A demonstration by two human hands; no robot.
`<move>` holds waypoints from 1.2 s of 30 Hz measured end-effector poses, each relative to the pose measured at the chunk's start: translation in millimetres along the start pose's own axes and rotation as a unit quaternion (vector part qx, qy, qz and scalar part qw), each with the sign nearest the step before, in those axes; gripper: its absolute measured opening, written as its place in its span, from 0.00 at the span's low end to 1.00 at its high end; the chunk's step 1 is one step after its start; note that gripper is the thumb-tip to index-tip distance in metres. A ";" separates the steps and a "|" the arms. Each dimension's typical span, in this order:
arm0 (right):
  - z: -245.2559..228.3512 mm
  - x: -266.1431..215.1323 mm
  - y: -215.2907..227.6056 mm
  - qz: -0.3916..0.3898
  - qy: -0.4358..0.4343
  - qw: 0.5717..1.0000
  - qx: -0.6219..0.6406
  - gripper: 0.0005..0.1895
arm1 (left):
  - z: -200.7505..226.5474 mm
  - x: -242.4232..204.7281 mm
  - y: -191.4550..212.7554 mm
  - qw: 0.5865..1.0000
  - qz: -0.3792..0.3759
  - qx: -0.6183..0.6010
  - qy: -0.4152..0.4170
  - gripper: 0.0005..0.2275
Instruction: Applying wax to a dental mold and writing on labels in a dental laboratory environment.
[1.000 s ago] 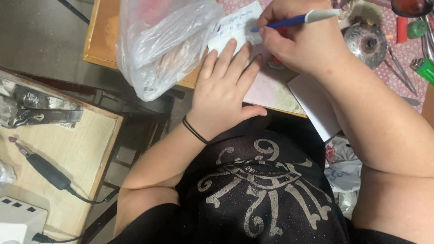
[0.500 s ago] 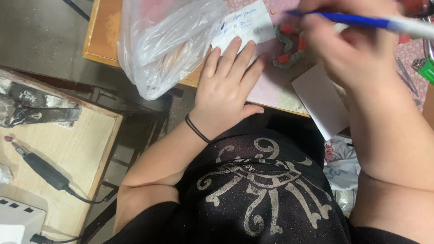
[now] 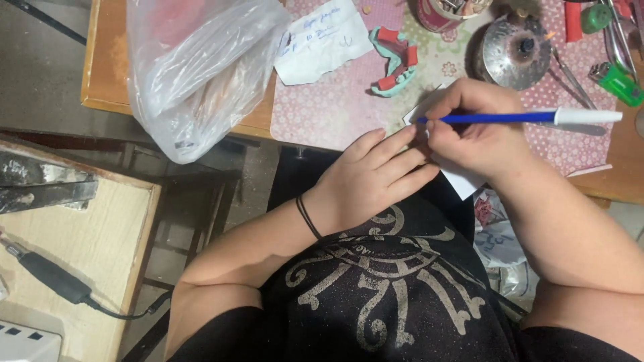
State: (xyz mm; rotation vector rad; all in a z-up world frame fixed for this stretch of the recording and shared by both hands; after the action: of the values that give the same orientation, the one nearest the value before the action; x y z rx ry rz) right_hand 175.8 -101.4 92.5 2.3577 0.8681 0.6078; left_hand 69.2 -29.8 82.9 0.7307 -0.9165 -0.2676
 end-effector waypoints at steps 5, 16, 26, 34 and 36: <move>-11.1 -1.4 2.5 0.029 0.055 0.994 -0.090 0.03 | -2.2 0.2 0.0 1.000 0.007 -0.004 0.010 0.11; -15.4 1.1 3.9 0.048 0.079 0.989 -0.113 0.06 | -7.1 -1.5 -2.8 0.999 0.023 -0.025 0.026 0.10; -13.5 2.2 4.6 0.036 0.040 0.990 -0.132 0.04 | -9.4 -4.7 -7.1 0.999 0.018 -0.040 0.021 0.11; -20.5 3.4 2.0 0.031 0.057 0.983 -0.170 0.05 | -7.7 -2.8 -1.2 0.999 0.041 -0.035 0.010 0.10; -18.2 4.0 1.3 0.037 0.070 0.983 -0.168 0.05 | -8.0 -3.1 -1.5 0.999 0.037 -0.030 0.009 0.10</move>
State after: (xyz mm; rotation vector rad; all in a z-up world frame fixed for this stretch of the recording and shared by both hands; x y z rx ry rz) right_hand 168.7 -93.3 107.8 2.0666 0.6770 0.8853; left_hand 73.8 -25.7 76.9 0.6427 -0.9119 -0.2214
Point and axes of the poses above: each hand's wrist, its own x-axis towards the middle knuckle, its own y-axis out of the back of the hand, z = x × y, the point moved 10 cm from there along x, towards the middle knuckle, and after that the axes turned 15 degrees about -x, right-handed, at the moved point
